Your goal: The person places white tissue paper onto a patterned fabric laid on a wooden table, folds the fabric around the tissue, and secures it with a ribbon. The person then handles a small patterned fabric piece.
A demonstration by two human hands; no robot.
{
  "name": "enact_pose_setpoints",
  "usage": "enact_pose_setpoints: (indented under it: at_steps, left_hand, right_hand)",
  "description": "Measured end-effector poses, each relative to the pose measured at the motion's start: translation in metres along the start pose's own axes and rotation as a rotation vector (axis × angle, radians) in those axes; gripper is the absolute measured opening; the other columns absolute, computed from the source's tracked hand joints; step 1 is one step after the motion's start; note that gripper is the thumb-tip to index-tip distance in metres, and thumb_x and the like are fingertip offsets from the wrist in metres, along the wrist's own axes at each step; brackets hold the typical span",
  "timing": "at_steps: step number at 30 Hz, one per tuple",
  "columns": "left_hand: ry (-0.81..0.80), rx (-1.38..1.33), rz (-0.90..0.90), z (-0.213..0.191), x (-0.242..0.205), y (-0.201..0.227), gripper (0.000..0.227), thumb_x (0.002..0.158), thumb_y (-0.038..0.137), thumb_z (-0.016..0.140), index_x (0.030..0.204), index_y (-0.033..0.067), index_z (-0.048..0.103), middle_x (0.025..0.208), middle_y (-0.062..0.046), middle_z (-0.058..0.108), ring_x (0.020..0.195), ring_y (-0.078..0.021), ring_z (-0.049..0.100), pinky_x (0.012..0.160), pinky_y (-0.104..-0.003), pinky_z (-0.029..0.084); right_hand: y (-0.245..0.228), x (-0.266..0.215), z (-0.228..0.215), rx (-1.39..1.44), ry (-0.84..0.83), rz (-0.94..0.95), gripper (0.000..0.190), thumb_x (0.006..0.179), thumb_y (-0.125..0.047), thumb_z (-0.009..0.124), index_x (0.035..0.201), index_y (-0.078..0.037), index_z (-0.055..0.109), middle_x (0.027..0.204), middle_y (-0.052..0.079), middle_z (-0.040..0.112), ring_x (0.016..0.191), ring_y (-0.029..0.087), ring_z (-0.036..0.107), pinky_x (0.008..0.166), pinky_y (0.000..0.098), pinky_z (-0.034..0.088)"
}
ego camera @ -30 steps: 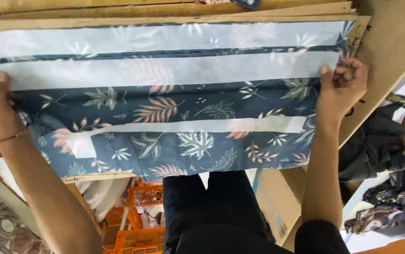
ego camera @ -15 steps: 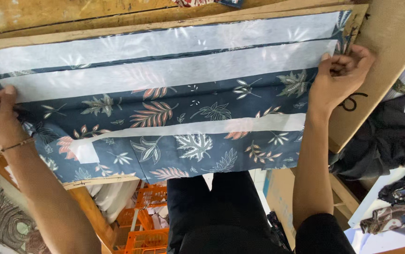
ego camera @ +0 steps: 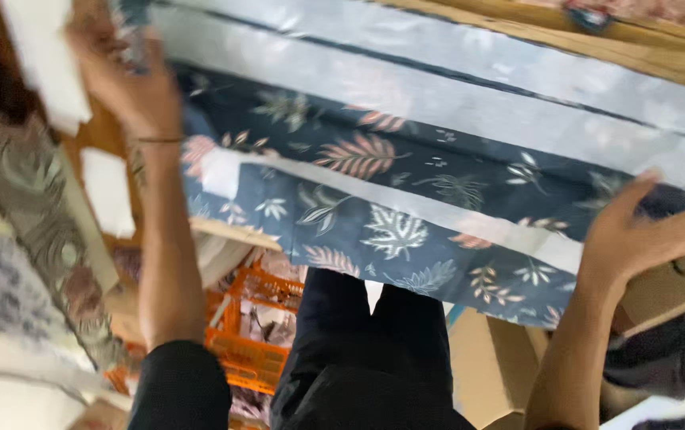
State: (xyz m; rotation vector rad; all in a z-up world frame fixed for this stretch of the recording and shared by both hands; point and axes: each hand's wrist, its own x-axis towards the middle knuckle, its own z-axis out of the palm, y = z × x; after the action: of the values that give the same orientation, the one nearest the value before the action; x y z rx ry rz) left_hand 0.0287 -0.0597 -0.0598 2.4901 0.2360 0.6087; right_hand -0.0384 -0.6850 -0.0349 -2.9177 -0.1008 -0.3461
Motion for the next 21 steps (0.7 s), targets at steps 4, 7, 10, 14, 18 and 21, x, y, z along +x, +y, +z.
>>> enact_pose_setpoints:
  at_steps: [4,7,10,14,18,21]
  left_hand:
    - [-0.296,0.140,0.076,-0.006,-0.058,0.087,0.036,0.101,0.006,0.074,0.132,0.0044,0.057,0.123,-0.018,0.058,0.117,-0.0352,0.059,0.102,-0.048,0.047]
    - [-0.529,-0.061,0.199,-0.010,-0.085,0.134,0.058,0.076,0.007,0.074,0.132,0.0054,0.060,0.139,-0.019,0.052,0.131,-0.0391,0.049,0.106,-0.055,0.040]
    - [-0.606,-0.018,0.193,-0.011,-0.095,0.145,0.057,0.076,0.008,0.075,0.132,0.0061,0.060,0.146,-0.020,0.048,0.136,-0.0415,0.046,0.110,-0.058,0.039]
    - [-0.569,0.052,0.223,-0.011,-0.092,0.126,0.052,0.080,0.006,0.074,0.130,0.0068,0.061,0.148,-0.018,0.049,0.137,-0.0391,0.048,0.111,-0.054,0.040]
    - [-0.531,0.153,0.280,-0.008,-0.086,0.108,0.044,0.083,0.006,0.075,0.126,0.0088,0.063,0.145,-0.013,0.053,0.137,-0.0336,0.050,0.112,-0.052,0.039]
    - [-0.536,0.177,0.284,-0.012,-0.076,0.098,0.035,0.090,0.008,0.076,0.123,0.0084,0.064,0.141,-0.011,0.056,0.136,-0.0308,0.052,0.113,-0.051,0.040]
  right_hand:
    - [-0.103,0.008,-0.020,0.360,-0.446,-0.146,0.033,0.094,-0.013,0.072,0.125,-0.006,0.064,0.132,0.018,0.054,0.132,0.034,0.048,0.113,0.0514,0.033]
    - [-0.153,0.015,-0.020,0.405,-0.571,-0.250,0.039,0.086,-0.016,0.070,0.123,-0.004,0.066,0.132,0.020,0.053,0.130,0.039,0.047,0.109,0.0549,0.033]
    - [-0.179,0.017,-0.011,0.342,-0.571,-0.329,0.040,0.088,-0.015,0.069,0.127,-0.003,0.066,0.128,0.020,0.051,0.126,0.039,0.046,0.111,0.0545,0.033]
    - [-0.175,0.020,-0.006,0.259,-0.610,-0.333,0.043,0.088,-0.014,0.069,0.129,-0.001,0.065,0.123,0.021,0.049,0.119,0.037,0.044,0.110,0.0534,0.033]
    - [-0.165,0.015,0.000,0.191,-0.605,-0.343,0.046,0.083,-0.011,0.067,0.128,-0.001,0.066,0.122,0.020,0.050,0.119,0.038,0.045,0.108,0.0508,0.035]
    - [-0.161,0.011,0.008,0.171,-0.557,-0.313,0.035,0.089,-0.010,0.068,0.123,0.001,0.065,0.120,0.019,0.052,0.116,0.036,0.046,0.105,0.0495,0.035]
